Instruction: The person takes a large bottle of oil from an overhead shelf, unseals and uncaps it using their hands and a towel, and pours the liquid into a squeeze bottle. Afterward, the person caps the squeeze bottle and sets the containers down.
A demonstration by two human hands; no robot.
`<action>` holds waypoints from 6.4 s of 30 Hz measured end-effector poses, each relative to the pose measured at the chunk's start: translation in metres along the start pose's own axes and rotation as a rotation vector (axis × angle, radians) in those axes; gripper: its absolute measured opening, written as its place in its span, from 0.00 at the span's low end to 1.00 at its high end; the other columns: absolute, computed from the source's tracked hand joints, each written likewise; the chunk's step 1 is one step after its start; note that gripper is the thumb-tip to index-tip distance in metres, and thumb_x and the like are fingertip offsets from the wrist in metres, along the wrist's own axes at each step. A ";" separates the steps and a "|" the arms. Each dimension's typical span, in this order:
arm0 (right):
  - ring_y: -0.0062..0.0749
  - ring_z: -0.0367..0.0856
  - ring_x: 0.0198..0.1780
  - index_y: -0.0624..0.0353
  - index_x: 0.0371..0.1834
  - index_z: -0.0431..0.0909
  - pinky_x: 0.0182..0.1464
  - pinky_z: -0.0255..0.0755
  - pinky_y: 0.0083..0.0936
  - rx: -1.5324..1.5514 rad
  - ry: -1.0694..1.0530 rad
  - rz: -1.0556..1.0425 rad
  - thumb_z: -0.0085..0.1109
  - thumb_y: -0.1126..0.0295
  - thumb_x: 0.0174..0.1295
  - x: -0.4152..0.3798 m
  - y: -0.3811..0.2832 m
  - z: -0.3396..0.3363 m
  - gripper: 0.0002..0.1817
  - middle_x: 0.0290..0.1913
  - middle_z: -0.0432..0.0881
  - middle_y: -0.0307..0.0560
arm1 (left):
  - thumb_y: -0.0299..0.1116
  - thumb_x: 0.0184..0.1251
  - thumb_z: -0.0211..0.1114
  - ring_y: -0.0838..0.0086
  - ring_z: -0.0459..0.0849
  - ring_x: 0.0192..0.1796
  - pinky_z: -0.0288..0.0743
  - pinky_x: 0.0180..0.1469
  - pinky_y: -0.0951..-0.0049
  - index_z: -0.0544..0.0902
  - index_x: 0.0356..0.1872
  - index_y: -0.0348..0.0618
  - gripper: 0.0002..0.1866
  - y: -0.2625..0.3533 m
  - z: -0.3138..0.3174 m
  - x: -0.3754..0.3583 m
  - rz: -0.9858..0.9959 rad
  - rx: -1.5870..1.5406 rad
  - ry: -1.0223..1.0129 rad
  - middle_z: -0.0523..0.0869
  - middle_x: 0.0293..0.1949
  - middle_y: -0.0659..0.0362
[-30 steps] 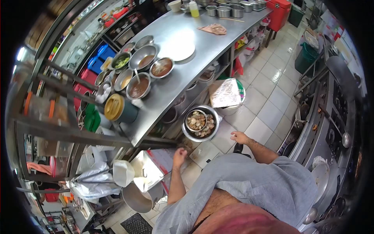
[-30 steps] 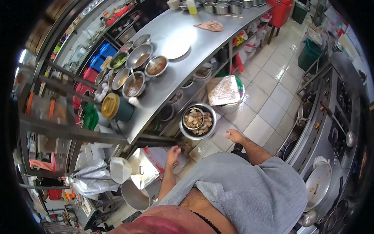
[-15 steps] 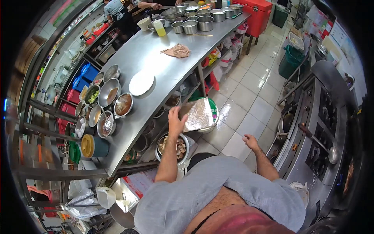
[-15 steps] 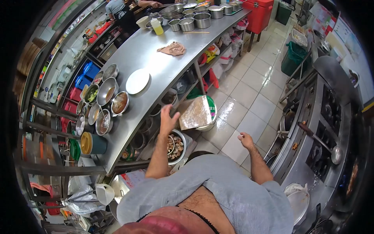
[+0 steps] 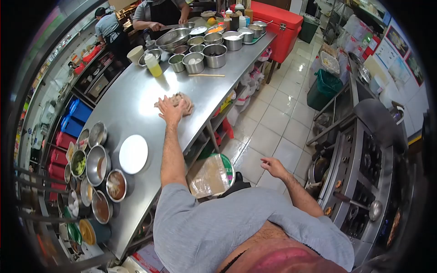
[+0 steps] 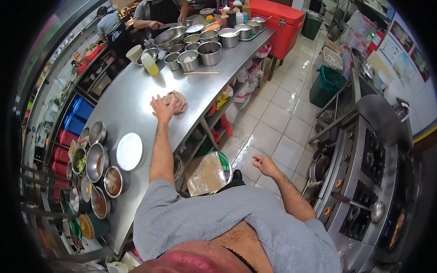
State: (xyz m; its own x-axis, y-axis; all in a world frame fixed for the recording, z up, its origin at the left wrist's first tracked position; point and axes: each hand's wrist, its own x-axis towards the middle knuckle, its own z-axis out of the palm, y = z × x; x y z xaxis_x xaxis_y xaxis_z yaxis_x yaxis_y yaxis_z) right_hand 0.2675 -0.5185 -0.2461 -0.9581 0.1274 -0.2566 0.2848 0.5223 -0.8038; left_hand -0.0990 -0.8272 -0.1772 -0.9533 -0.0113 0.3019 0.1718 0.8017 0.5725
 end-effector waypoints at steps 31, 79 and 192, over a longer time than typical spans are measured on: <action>0.49 0.69 0.40 0.61 0.44 0.73 0.44 0.64 0.41 -0.297 0.083 -1.029 0.51 0.82 0.48 0.513 -0.119 -0.085 0.17 0.35 0.71 0.52 | 0.52 0.59 0.59 0.54 0.55 0.70 0.43 0.68 0.47 0.59 0.67 0.46 0.37 0.141 0.181 0.060 -0.134 0.278 0.006 0.63 0.67 0.52; 0.48 0.67 0.52 0.65 0.51 0.73 0.56 0.62 0.39 0.055 -0.483 -1.325 0.53 0.74 0.60 0.225 -0.171 0.088 0.16 0.50 0.68 0.57 | 0.58 0.56 0.57 0.53 0.78 0.54 0.70 0.57 0.61 0.80 0.46 0.33 0.33 0.042 0.156 -0.608 -1.625 -0.154 0.243 0.80 0.49 0.41; 0.47 0.81 0.44 0.61 0.43 0.80 0.48 0.73 0.36 -0.787 -1.815 -1.116 0.57 0.58 0.57 -0.510 -0.228 0.850 0.18 0.41 0.82 0.57 | 0.40 0.56 0.64 0.66 0.82 0.43 0.74 0.47 0.67 0.81 0.42 0.41 0.17 -0.407 -0.532 -1.138 -1.486 -0.185 0.995 0.81 0.44 0.50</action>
State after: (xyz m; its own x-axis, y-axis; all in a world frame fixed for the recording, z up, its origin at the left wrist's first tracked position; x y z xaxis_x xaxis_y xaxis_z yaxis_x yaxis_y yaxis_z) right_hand 0.7184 -1.4198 -0.3878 0.4794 -0.7664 -0.4276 -0.6685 -0.0032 -0.7437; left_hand 1.0483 -1.4581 -0.3481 0.1605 -0.9591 -0.2331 -0.5112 -0.2828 0.8116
